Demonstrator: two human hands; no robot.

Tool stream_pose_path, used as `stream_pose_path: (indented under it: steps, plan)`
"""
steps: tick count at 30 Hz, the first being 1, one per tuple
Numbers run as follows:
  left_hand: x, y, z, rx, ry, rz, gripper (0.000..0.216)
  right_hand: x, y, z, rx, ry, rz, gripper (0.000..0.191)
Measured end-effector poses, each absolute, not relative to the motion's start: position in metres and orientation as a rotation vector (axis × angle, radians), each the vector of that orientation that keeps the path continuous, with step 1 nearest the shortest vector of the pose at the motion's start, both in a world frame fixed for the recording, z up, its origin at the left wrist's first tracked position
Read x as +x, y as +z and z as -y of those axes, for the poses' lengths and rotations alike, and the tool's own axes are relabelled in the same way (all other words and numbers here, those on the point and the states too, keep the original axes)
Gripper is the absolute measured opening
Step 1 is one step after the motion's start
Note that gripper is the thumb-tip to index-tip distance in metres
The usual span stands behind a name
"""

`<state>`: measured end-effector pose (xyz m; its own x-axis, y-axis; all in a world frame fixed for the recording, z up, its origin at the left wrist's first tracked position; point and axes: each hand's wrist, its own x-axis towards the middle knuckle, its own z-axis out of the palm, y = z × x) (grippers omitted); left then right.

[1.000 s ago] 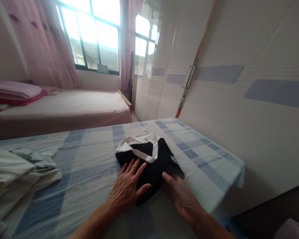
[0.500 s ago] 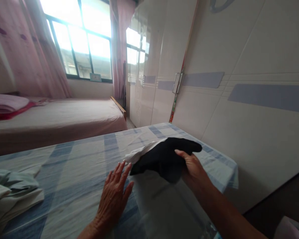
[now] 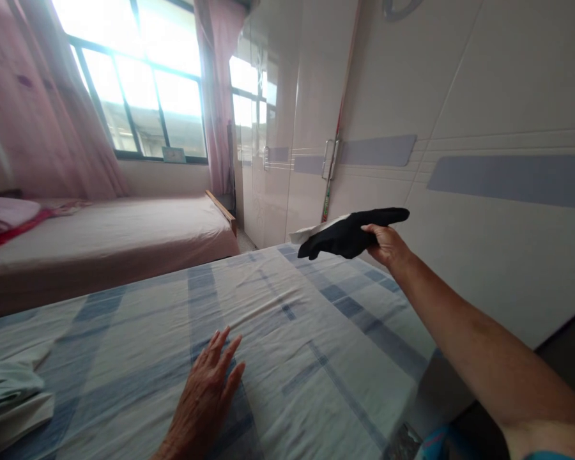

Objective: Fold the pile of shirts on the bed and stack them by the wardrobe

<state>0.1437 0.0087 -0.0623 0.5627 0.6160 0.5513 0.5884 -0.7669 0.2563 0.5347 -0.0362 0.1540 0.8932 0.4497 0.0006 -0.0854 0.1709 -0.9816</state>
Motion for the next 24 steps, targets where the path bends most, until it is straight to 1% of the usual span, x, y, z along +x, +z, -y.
stream_pose_path:
  steps: [2, 7, 10, 12, 13, 16, 18, 21, 24]
  plan:
    - [0.144, -0.063, -0.009, 2.733, 0.979, -1.057, 0.041, 0.543, 0.123, 0.056, -1.493, 0.337, 0.216, 0.014]
    - [0.143, -0.063, -0.009, 2.736, 0.939, -1.049, 0.04, 0.534, 0.03, 0.107, -1.715, 0.239, 0.035, 0.024]
    - [0.143, -0.062, -0.01, 2.727, 0.921, -1.057, 0.039, 0.518, 0.006, 0.113, -1.743, 0.206, 0.135, 0.047]
    - [0.143, -0.061, -0.009, 2.717, 0.898, -1.065, 0.038, 0.502, 0.003, 0.106, -1.781, 0.181, 0.384, 0.059]
    - [0.143, -0.059, -0.009, 2.712, 0.881, -1.067, 0.039, 0.491, 0.003, 0.099, -1.818, 0.152, 0.566, 0.062]
    - [0.142, -0.053, -0.005, 2.695, 0.833, -1.083, 0.038, 0.456, -0.003, 0.079, -1.94, -0.016, 1.171, 0.061]
    - [0.142, -0.047, -0.001, 2.685, 0.792, -1.095, 0.038, 0.434, -0.016, 0.069, -2.027, -0.11, 1.429, 0.056]
    - [0.142, -0.039, 0.003, 2.644, 0.688, -1.119, 0.038, 0.42, -0.042, 0.064, -2.185, -0.123, 1.654, 0.052]
    - [0.143, -0.036, 0.004, 2.586, 0.605, -1.132, 0.038, 0.425, -0.058, 0.062, -2.224, -0.122, 1.756, 0.052]
